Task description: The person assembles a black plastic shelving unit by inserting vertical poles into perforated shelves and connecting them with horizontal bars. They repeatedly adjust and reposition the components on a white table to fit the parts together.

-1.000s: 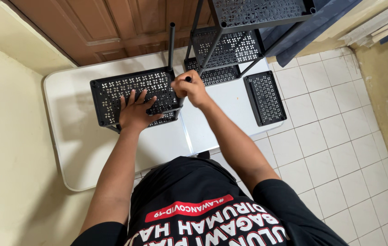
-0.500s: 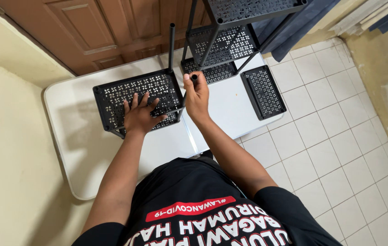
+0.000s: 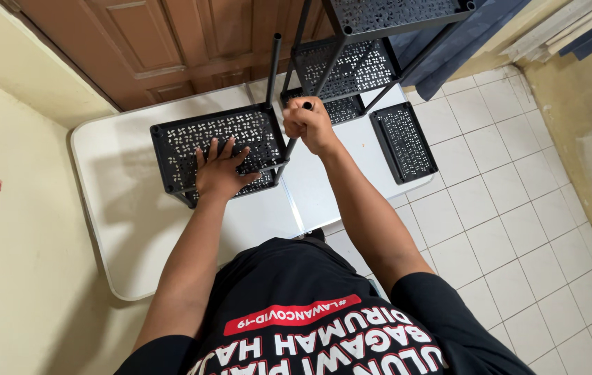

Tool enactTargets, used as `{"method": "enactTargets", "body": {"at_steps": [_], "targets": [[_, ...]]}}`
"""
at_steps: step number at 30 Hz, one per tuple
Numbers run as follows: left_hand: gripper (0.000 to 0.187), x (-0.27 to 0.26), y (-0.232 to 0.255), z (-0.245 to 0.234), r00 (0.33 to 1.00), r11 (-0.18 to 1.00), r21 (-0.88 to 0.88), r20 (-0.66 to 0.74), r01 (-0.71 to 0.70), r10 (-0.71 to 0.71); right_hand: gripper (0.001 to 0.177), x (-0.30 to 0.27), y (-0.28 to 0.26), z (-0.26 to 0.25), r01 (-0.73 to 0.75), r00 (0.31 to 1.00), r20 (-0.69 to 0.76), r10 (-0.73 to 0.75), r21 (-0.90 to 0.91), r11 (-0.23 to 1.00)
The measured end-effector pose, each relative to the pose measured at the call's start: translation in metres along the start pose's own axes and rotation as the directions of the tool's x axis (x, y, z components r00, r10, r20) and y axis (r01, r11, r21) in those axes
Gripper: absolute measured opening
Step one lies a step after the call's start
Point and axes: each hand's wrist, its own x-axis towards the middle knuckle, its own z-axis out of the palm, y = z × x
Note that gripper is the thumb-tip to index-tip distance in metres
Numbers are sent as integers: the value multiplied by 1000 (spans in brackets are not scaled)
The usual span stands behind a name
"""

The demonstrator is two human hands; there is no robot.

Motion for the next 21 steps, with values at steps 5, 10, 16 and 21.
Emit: {"method": "enactTargets", "body": {"at_steps": [5,10,16,21], "targets": [[83,0,1,-1,1000,999,-31,16,12,-11,31,-16,24,31,119,869,-384,-311,-447,887],[81,-1,0,-5,1000,999,-45,14,-3,4,27,-32,46,53,179,771,-466,-433,-495,851],[83,-3,2,-1,1000,1000,-27,0,8,-8,43,-20,44,35,78,836,-497,-232,-311,947],[83,1,3,-4,998,1000,-13,51,24,-24,41,-15,22,15,17,999,-37,-18,-23,1000]]}}
